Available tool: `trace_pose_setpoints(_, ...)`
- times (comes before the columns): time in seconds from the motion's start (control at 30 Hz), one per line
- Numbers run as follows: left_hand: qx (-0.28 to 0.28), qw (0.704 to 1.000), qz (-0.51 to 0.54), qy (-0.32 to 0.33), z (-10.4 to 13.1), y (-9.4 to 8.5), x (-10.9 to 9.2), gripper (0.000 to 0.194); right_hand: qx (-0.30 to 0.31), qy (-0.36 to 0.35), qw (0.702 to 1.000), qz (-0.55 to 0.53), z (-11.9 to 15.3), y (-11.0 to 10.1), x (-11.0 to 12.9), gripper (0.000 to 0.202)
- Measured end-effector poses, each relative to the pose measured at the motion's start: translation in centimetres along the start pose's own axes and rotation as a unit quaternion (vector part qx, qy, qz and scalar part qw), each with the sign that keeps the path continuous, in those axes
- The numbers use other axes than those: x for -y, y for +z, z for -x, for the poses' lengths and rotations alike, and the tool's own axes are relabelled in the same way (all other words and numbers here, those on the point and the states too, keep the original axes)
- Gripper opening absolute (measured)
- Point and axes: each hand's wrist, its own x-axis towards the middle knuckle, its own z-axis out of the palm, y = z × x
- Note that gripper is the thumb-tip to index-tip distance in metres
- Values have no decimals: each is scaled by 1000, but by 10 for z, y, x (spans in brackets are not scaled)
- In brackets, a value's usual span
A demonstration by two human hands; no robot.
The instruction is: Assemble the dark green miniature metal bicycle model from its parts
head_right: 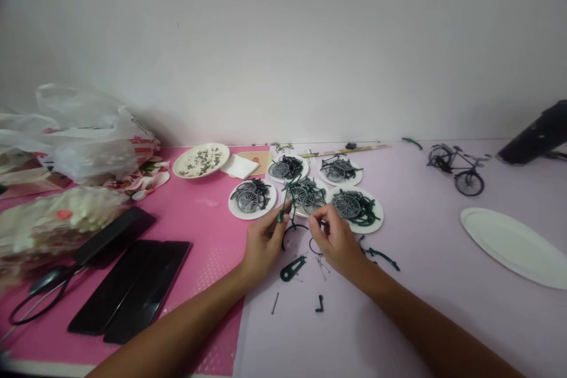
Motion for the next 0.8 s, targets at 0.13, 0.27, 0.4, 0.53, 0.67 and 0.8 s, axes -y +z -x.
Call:
trace_pose_setpoints(0.13,-14,1000,-6,-21,1,1,-5,41,-25,29,999,14,-4,-1,-1,19)
trace_pose_setpoints(0.27,-14,1000,-9,-15,1,1,-6,41,-18,25,999,8,-4,0,-3,19)
trace_pose_setpoints(0.4,-5,1000,-9,-16,1,1,-9,41,-15,23,1000,3,-3,1,-3,18)
trace_pose_setpoints(0.53,14,1000,-5,-21,1,0,-12,42,-11,27,1000,6,-4,0,-1,18)
trace_pose_setpoints(0.67,16,999,1,-32,1,1,-13,41,-3,25,1000,5,-5,-1,1,17)
trace_pose_setpoints(0.8,22,999,5,-47,0,1,-14,40,-9,37,999,13,-5,-2,0,17)
